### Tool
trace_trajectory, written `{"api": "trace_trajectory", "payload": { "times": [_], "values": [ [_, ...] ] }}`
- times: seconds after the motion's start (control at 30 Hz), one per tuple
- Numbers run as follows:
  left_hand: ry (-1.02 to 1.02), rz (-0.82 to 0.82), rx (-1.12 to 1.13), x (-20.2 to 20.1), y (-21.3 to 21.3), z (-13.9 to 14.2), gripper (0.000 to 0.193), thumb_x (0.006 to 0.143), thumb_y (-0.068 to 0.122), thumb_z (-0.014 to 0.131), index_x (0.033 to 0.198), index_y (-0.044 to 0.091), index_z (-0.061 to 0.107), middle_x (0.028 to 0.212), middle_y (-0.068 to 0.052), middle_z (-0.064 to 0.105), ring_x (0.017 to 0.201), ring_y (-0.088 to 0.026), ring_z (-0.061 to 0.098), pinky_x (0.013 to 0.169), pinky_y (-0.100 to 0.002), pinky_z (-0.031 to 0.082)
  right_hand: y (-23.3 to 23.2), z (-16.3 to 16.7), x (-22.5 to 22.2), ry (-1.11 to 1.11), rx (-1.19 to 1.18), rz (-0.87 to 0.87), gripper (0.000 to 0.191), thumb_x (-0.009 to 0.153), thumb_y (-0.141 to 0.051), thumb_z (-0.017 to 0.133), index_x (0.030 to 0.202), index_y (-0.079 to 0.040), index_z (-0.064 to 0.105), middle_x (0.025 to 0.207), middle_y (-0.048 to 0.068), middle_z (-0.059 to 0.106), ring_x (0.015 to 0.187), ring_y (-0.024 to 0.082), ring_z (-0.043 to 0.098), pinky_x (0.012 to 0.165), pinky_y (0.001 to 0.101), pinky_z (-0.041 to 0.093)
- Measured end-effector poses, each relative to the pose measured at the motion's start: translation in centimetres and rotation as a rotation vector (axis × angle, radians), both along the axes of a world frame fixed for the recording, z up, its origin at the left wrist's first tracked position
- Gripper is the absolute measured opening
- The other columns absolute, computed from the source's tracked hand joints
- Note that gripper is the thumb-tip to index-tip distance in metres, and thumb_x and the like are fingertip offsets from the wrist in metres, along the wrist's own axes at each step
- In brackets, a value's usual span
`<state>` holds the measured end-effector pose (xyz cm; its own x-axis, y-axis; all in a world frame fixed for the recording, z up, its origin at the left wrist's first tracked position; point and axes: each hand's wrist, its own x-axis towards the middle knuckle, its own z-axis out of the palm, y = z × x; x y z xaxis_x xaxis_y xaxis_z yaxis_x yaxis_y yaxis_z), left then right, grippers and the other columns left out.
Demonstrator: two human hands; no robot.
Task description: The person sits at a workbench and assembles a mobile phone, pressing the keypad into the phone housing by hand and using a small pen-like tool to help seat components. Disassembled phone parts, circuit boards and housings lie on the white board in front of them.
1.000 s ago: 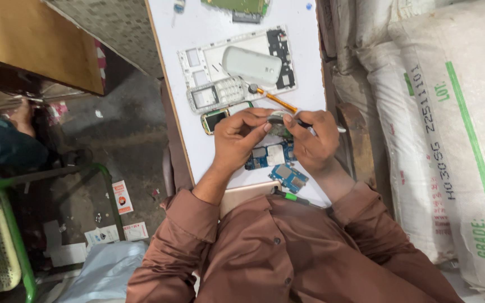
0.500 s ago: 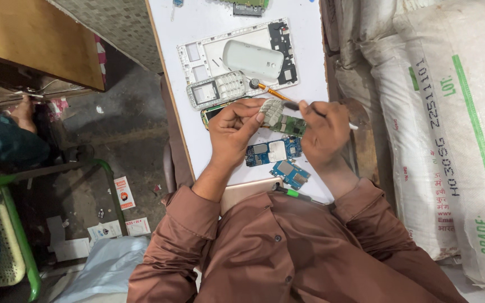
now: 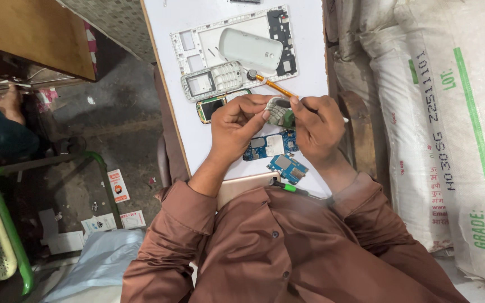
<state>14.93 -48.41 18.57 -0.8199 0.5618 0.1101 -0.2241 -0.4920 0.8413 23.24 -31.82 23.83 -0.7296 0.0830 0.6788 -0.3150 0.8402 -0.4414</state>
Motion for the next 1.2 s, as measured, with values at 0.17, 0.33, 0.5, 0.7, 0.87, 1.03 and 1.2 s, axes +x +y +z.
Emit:
{"api": "trace_trajectory", "payload": {
  "times": [0.17, 0.33, 0.5, 0.7, 0.87, 1.03, 1.2],
  "values": [
    [0.035, 0.016, -0.039, -0.7, 0.1, -1.1, 0.008, 0.099, -0.011, 0.067, 0.103, -0.004, 0.066, 0.123, -0.016, 0.071, 0.105, -0.011, 0.067, 0.087, -0.021, 0.056, 0.2, -0.5, -1.1, -0.008, -0.012, 0.039, 0.044, 0.090, 0.017, 0.070, 0.128, -0.005, 0.070, 0.097, 0.010, 0.062, 0.081, 0.025, 0.056, 0.070, 0.0374, 0.046],
    [0.174, 0.010, -0.167, -0.3, -1.9, -1.1, 0.008, 0.098, -0.011, 0.071, 0.100, -0.004, 0.068, 0.116, -0.016, 0.074, 0.089, -0.006, 0.064, 0.072, -0.019, 0.052, -1.6, -1.0, -0.8, 0.000, 0.007, 0.059, 0.055, 0.079, 0.017, 0.067, 0.128, -0.006, 0.070, 0.096, 0.010, 0.061, 0.081, 0.027, 0.056, 0.070, 0.0385, 0.045],
    [0.064, 0.058, -0.108, -0.3, -3.4, -0.3, 0.008, 0.099, -0.011, 0.066, 0.098, -0.004, 0.064, 0.122, -0.019, 0.074, 0.096, -0.009, 0.068, 0.076, -0.019, 0.054, -3.0, -1.1, -0.5, -0.017, 0.012, 0.035, 0.054, 0.080, 0.019, 0.066, 0.128, -0.006, 0.070, 0.096, 0.010, 0.060, 0.081, 0.026, 0.055, 0.071, 0.0391, 0.044],
    [0.008, 0.104, -0.034, -2.3, -3.9, 0.0, 0.012, 0.100, -0.012, 0.065, 0.095, -0.002, 0.061, 0.123, -0.023, 0.072, 0.109, -0.019, 0.071, 0.095, -0.030, 0.060, -3.4, -1.6, -2.3, -0.030, 0.007, 0.020, 0.051, 0.084, 0.021, 0.066, 0.127, -0.006, 0.071, 0.096, 0.010, 0.060, 0.080, 0.026, 0.054, 0.070, 0.0389, 0.042],
    [-0.083, 0.134, 0.091, -4.4, -3.5, -0.5, 0.009, 0.100, -0.010, 0.065, 0.099, -0.002, 0.062, 0.124, -0.024, 0.071, 0.114, -0.024, 0.071, 0.102, -0.035, 0.060, -3.0, -2.0, -4.1, -0.037, 0.011, -0.007, 0.052, 0.083, 0.020, 0.065, 0.128, -0.006, 0.070, 0.096, 0.011, 0.058, 0.082, 0.027, 0.054, 0.072, 0.0397, 0.043],
    [-0.200, 0.117, 0.187, -5.6, -2.9, -1.0, 0.010, 0.102, -0.007, 0.066, 0.100, 0.000, 0.059, 0.125, -0.025, 0.070, 0.113, -0.026, 0.071, 0.099, -0.038, 0.062, -2.1, -2.4, -4.9, -0.046, 0.003, -0.072, 0.052, 0.087, 0.022, 0.064, 0.130, -0.007, 0.070, 0.096, 0.010, 0.059, 0.085, 0.027, 0.055, 0.074, 0.0393, 0.045],
    [-0.195, 0.122, 0.190, -6.6, -2.6, -1.6, 0.011, 0.103, -0.007, 0.065, 0.102, 0.000, 0.058, 0.126, -0.024, 0.068, 0.114, -0.026, 0.071, 0.100, -0.040, 0.062, -1.8, -3.3, -5.8, -0.036, -0.088, -0.075, 0.050, 0.090, 0.024, 0.062, 0.130, -0.005, 0.069, 0.099, 0.011, 0.061, 0.085, 0.025, 0.058, 0.074, 0.0359, 0.049]
  ]
}}
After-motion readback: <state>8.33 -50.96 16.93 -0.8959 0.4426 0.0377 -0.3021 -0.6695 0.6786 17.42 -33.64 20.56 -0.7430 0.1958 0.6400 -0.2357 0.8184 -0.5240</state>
